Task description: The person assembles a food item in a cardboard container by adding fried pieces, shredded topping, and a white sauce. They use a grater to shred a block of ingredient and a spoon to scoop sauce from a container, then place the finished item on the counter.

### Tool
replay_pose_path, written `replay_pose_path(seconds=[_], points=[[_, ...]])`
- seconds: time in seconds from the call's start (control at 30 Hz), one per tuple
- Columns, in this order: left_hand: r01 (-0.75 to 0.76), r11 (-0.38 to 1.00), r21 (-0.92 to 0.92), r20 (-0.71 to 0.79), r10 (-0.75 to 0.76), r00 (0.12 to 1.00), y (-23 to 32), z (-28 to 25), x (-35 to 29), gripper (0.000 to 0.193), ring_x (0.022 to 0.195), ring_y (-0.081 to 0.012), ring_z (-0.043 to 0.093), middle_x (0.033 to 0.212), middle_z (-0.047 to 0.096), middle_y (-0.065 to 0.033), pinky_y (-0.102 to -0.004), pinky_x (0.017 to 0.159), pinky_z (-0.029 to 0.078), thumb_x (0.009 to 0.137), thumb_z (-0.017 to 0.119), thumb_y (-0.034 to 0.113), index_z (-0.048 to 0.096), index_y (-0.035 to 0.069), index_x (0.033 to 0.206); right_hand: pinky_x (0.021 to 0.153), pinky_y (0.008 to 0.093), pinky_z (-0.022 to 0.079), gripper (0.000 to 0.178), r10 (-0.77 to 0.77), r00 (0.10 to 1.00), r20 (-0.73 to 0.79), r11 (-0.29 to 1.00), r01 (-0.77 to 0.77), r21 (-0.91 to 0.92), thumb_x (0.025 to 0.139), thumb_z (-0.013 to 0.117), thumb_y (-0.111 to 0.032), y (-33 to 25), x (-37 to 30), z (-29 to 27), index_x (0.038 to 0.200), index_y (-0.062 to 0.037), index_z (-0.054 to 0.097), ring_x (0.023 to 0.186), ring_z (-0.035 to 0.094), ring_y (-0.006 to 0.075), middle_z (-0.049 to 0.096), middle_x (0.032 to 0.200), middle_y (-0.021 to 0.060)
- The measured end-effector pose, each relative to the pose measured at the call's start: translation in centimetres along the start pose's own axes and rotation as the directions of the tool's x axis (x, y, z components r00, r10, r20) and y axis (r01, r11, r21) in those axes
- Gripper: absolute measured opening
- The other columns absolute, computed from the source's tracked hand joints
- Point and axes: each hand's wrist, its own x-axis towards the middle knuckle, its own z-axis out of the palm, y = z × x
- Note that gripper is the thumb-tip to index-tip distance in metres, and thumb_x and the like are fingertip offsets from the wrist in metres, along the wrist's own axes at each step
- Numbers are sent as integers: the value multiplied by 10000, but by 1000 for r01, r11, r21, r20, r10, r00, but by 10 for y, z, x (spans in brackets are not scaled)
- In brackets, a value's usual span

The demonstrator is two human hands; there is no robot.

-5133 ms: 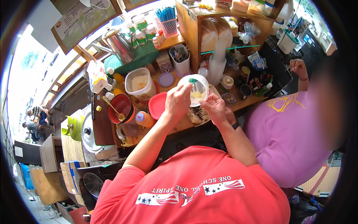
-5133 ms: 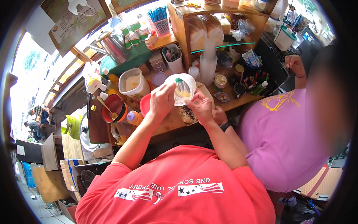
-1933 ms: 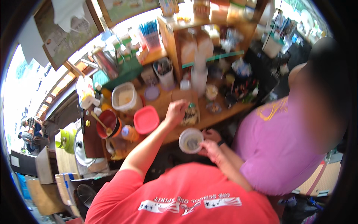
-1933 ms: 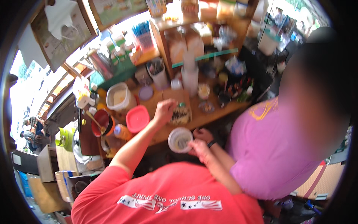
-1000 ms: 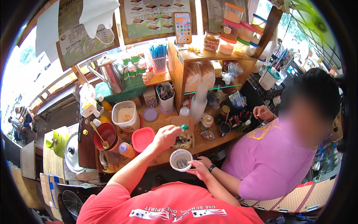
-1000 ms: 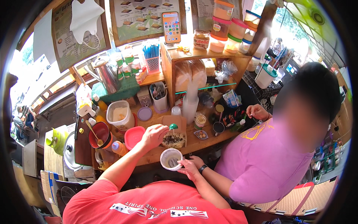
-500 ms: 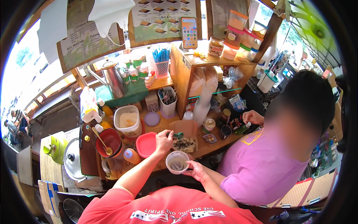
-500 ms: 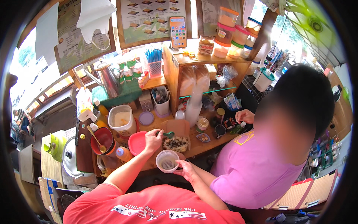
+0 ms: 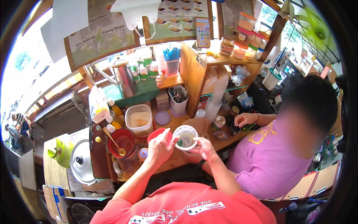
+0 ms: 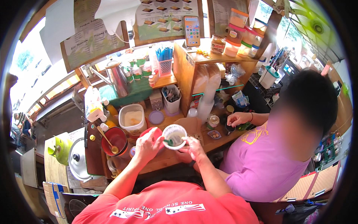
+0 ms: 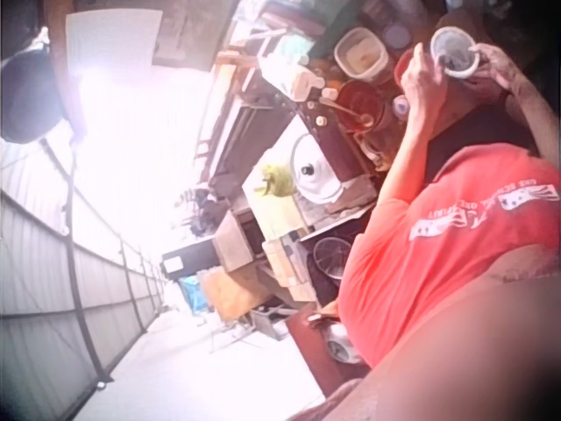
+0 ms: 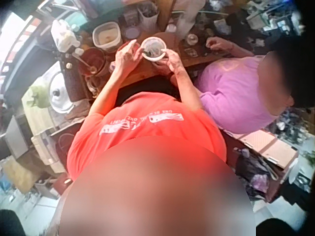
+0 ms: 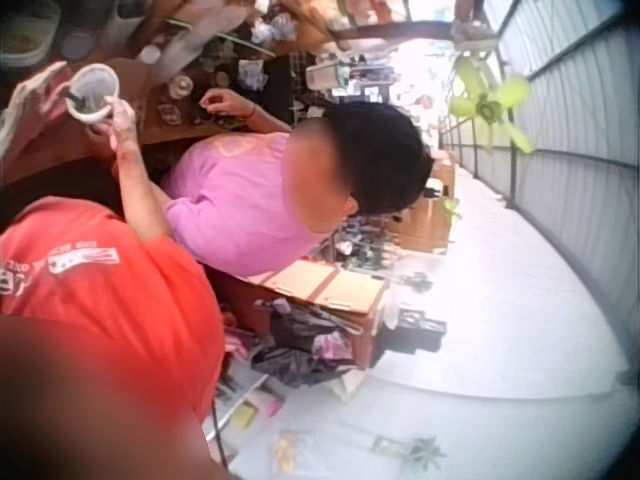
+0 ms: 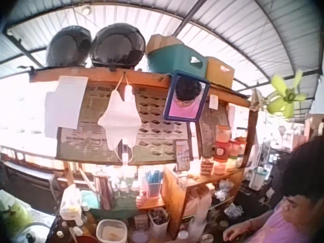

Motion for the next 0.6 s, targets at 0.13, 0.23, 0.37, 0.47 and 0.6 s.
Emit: replay_pose_path(seconds=[0.13, 0.23, 0.37, 0.47, 0.6], points=[[-21, 1000, 19, -116, 24, 993, -18, -18, -12, 437, 710, -286, 713, 851, 730, -157, -394, 668, 570, 966, 720, 362, 707, -1, 1207, 824, 479, 643, 370, 18, 999, -29, 1000, -18, -5, 944, 707, -260, -24, 13, 8, 1219, -22, 640, 977, 734, 317, 667, 1156, 162], [-16, 1000, -2, -107, 15, 994, -28, -20, -29, 397, 700, -289, 713, 885, 744, -168, -396, 671, 570, 961, 729, 340, 720, 1, 1167, 862, 482, 632, 380, 8, 1000, 0, 1000, -8, -18, 934, 711, -261, -30, 20, 11, 1220, -19, 649, 993, 729, 316, 666, 1152, 159], [-11, 1000, 18, -64, 12, 998, -34, -17, -47, 326, 697, -307, 708, 917, 752, -175, -401, 683, 570, 947, 746, 288, 739, -1, 1095, 906, 492, 613, 360, 54, 999, 8, 999, -54, -4, 941, 704, -255, -31, 30, 13, 1215, -27, 651, 1020, 720, 312, 682, 1160, 166], [-26, 998, 57, -50, 29, 998, -33, -17, -54, 296, 723, -312, 709, 883, 750, -163, -404, 700, 569, 938, 752, 270, 744, 3, 1067, 909, 484, 608, 351, 61, 998, 9, 998, -61, -6, 944, 703, -259, -29, 40, 14, 1210, -35, 651, 1011, 719, 306, 689, 1166, 164], [-25, 999, 22, -39, 26, 999, -24, -19, -60, 266, 756, -316, 715, 868, 753, -148, -403, 715, 573, 943, 746, 256, 744, 11, 1048, 914, 475, 598, 310, 65, 997, 43, 997, -67, 37, 951, 707, -246, -30, 65, 17, 1183, -52, 643, 992, 712, 285, 673, 1136, 131]])
